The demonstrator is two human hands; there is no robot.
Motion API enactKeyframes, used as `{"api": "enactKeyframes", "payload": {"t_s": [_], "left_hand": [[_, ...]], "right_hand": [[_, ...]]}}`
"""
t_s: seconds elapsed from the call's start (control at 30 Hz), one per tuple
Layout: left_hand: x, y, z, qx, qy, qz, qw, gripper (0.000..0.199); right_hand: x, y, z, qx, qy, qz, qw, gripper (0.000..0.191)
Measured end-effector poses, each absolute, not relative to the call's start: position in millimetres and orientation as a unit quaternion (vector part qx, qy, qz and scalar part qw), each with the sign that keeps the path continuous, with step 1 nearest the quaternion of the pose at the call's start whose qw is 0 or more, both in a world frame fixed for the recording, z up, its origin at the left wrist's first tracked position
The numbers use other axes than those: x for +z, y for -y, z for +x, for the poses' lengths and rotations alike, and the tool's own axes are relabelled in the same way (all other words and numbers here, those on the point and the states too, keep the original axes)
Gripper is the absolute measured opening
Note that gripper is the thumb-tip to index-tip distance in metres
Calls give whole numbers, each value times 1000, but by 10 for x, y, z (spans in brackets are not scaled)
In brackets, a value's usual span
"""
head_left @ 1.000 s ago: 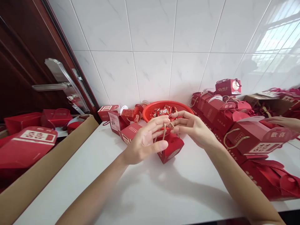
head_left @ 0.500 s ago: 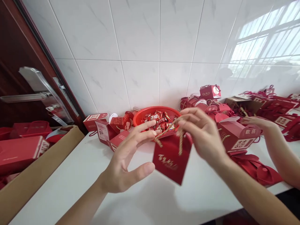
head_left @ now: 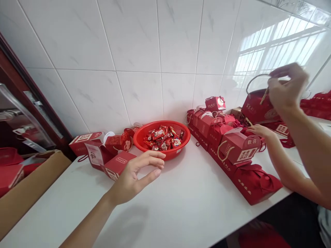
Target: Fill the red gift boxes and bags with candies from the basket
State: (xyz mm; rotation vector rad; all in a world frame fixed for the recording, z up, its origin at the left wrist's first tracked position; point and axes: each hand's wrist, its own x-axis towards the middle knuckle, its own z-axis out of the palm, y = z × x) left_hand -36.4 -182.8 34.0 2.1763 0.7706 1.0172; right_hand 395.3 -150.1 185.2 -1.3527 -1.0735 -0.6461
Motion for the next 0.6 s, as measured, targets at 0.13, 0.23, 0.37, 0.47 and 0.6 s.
{"api": "enactKeyframes", "payload": {"t_s": [0.13, 0.23, 0.37, 0.47, 0.6], "left_hand": [[329, 1800, -358, 370, -307, 825, 296, 16], [317, 1782, -342, 355, -316, 828, 299, 18], [297, 1768, -337, 342, -324, 832, 294, 18], [296, 1768, -347, 339, -323, 835, 288, 17], [297, 1760, -361, 333, -325, 837, 289, 19]], "right_hand": [[1498, 1290, 4167, -192, 454, -655, 573, 17], [1250, 1104, 4257, -128, 451, -676, 568, 13], [1014, 940, 4190, -75, 458, -692, 553, 8], [876, 880, 4136, -53, 482, -687, 542, 8], [736, 805, 4233, -23, 562, -664, 493, 4]]}}
